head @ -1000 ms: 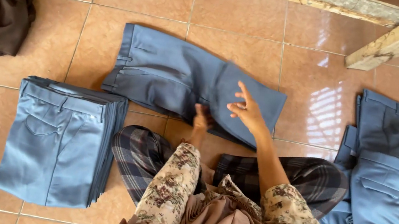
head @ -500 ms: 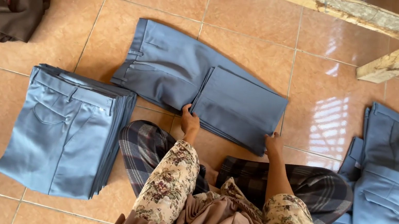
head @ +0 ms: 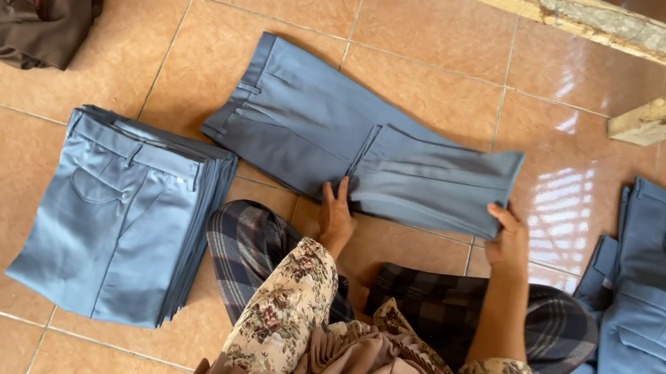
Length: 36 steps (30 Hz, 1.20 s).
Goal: Folding blue trousers into neat rectangular stacks while sitting on the floor.
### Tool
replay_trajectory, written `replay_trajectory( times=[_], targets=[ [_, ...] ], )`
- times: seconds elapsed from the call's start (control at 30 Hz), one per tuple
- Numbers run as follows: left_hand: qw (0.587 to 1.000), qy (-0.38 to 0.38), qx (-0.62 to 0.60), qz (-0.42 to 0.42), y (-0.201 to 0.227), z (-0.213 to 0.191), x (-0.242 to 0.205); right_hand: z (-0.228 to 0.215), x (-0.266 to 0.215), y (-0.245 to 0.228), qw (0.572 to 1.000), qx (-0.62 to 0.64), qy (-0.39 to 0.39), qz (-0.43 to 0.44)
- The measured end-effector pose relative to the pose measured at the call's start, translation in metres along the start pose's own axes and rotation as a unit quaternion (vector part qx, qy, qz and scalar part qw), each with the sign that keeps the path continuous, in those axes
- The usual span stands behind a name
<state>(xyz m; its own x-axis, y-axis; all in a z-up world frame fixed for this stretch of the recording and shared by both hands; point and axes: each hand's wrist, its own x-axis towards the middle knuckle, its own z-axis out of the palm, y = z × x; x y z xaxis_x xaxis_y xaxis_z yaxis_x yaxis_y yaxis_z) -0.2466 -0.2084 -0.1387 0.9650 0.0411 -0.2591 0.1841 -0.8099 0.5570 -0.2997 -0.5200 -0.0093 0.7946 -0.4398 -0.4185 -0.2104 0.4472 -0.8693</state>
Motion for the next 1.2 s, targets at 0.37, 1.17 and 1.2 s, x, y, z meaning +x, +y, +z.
replay_trajectory(
  times=[0.37, 1.17, 1.2],
  targets=[
    [0.965, -0.205, 0.049, 0.153, 0.073, 0.061, -0.075, 0.023, -0.046, -0.102, 0.992, 0.080, 0.016, -0.094],
    [0.735, 0.607, 0.246, 0.173, -0.074, 0.096, 0.113, 0.055, -0.035, 0.174, 0.673, -0.722, -0.151, -0.056],
    [0.735, 0.608, 0.244, 0.175, -0.065, 0.059, 0.104, 0.058, -0.044, 0.171, 0.674, -0.722, -0.148, -0.056]
  ],
)
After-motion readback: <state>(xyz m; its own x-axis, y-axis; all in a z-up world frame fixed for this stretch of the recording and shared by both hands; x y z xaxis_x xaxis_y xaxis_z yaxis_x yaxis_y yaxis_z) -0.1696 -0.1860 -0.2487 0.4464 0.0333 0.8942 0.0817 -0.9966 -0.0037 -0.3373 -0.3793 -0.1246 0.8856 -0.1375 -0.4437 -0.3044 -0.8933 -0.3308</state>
